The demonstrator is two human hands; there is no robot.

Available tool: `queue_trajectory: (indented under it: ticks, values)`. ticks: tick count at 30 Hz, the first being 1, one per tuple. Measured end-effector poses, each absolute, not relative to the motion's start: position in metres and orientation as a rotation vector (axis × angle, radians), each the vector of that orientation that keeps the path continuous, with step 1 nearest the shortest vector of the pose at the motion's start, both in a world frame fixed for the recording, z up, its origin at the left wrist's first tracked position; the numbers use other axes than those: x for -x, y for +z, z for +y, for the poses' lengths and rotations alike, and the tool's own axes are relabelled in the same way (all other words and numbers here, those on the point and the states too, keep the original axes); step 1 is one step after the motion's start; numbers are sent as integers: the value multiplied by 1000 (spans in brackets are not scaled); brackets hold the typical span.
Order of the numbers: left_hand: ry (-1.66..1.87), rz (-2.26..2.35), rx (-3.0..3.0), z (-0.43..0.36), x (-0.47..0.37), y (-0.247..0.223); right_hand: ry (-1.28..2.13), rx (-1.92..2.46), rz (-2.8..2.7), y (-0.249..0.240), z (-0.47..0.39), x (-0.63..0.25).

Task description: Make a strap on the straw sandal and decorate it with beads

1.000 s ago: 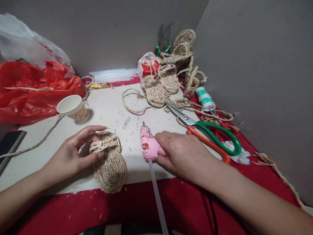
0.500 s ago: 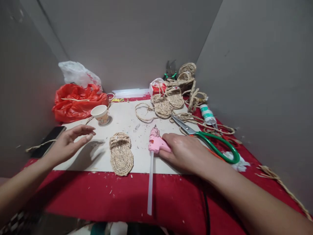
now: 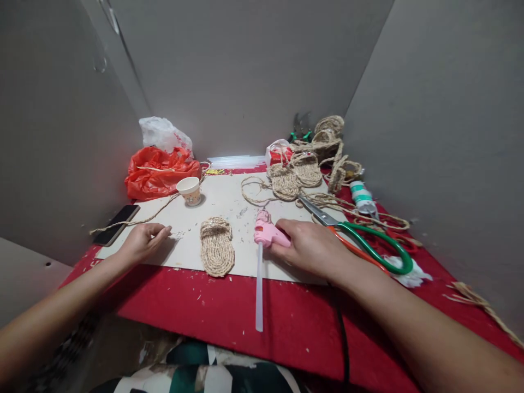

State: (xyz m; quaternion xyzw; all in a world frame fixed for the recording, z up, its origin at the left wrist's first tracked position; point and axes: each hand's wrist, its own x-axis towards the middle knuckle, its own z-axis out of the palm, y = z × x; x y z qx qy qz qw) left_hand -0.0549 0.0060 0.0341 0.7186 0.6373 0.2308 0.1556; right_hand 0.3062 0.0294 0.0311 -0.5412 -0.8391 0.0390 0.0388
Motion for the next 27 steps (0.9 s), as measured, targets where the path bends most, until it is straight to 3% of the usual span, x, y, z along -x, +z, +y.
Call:
queue_trajectory:
  ticks: [27]
  values:
    - [997, 1781, -1700, 13, 70, 35, 126, 1547, -2556, 30, 28, -303]
